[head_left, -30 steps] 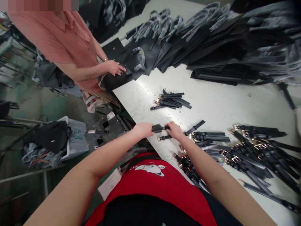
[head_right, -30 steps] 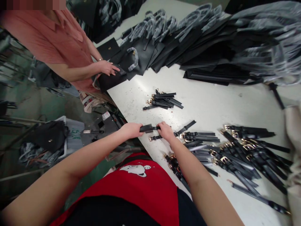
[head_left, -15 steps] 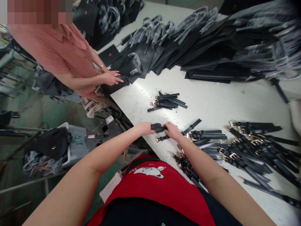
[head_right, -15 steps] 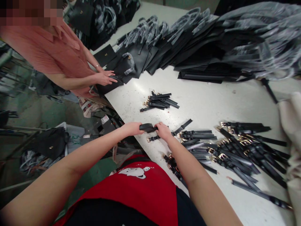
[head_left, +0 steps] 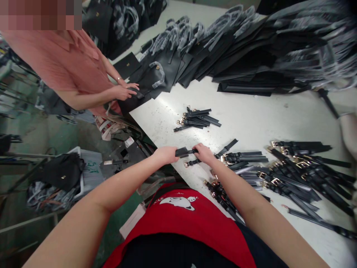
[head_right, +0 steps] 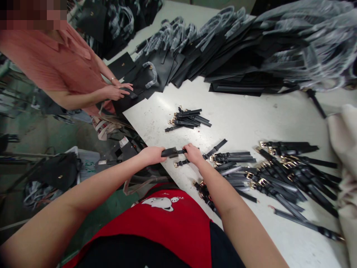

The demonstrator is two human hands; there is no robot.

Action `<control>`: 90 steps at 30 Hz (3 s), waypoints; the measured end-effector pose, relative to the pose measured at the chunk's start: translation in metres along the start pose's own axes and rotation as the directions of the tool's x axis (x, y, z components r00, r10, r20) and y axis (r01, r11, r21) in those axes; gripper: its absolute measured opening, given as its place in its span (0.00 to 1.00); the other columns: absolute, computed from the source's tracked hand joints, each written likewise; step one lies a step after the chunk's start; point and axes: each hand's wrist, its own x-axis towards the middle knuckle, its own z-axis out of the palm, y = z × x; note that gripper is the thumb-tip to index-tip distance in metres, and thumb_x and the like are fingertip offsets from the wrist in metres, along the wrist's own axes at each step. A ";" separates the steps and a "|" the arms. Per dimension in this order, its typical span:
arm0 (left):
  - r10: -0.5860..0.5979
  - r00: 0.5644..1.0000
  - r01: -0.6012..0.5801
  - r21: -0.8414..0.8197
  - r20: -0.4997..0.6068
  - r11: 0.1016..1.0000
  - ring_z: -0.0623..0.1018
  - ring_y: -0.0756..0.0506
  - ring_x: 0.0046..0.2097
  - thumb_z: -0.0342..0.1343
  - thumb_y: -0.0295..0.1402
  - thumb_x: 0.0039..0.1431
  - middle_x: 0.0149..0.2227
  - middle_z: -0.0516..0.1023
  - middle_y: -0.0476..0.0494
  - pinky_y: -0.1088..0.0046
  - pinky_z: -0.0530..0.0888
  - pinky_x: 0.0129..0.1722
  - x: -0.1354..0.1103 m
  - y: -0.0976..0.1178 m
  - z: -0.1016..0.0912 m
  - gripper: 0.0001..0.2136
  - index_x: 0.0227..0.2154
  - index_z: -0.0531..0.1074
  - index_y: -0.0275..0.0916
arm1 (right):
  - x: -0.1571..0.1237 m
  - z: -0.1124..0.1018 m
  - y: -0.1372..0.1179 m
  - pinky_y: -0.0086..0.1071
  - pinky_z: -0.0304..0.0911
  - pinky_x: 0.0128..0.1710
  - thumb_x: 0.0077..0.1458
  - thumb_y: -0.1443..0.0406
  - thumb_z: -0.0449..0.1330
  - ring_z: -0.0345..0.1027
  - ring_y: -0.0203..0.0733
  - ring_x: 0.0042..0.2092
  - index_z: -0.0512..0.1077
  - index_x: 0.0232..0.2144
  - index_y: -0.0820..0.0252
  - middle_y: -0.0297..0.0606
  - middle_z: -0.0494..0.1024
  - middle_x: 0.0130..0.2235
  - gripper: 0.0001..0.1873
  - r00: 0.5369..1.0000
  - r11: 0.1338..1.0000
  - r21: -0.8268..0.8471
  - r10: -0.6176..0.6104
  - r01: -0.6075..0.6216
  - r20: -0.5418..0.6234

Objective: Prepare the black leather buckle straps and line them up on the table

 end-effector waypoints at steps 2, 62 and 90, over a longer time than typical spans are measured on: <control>0.014 1.000 -0.014 -0.007 -0.006 1.000 0.73 0.43 0.39 0.45 0.46 0.48 0.39 0.74 0.42 0.69 0.69 0.36 0.001 0.005 0.000 0.19 0.40 0.65 0.42 | 0.000 0.000 -0.001 0.28 0.54 0.40 0.48 0.67 0.52 0.61 0.38 0.40 0.65 0.40 0.57 0.38 0.64 0.41 0.14 1.000 1.000 -0.010 0.013 -0.013 0.009; -0.001 1.000 0.002 -0.033 0.029 0.999 0.73 0.42 0.39 0.47 0.44 0.47 0.39 0.74 0.41 0.68 0.69 0.36 0.008 0.014 -0.011 0.18 0.38 0.68 0.40 | 0.007 0.000 0.002 0.28 0.55 0.37 0.49 0.63 0.52 0.60 0.37 0.38 0.66 0.37 0.56 0.37 0.64 0.39 0.11 0.996 0.997 0.031 0.076 -0.078 0.039; -0.108 0.991 0.102 -0.081 -0.073 0.991 0.73 0.44 0.36 0.43 0.48 0.50 0.36 0.74 0.44 0.73 0.67 0.31 -0.027 -0.028 0.007 0.21 0.43 0.63 0.43 | 0.012 -0.002 -0.029 0.32 0.57 0.35 0.49 0.53 0.50 0.62 0.42 0.38 0.66 0.36 0.60 0.43 0.63 0.40 0.18 0.953 0.951 -0.066 0.304 -0.302 0.016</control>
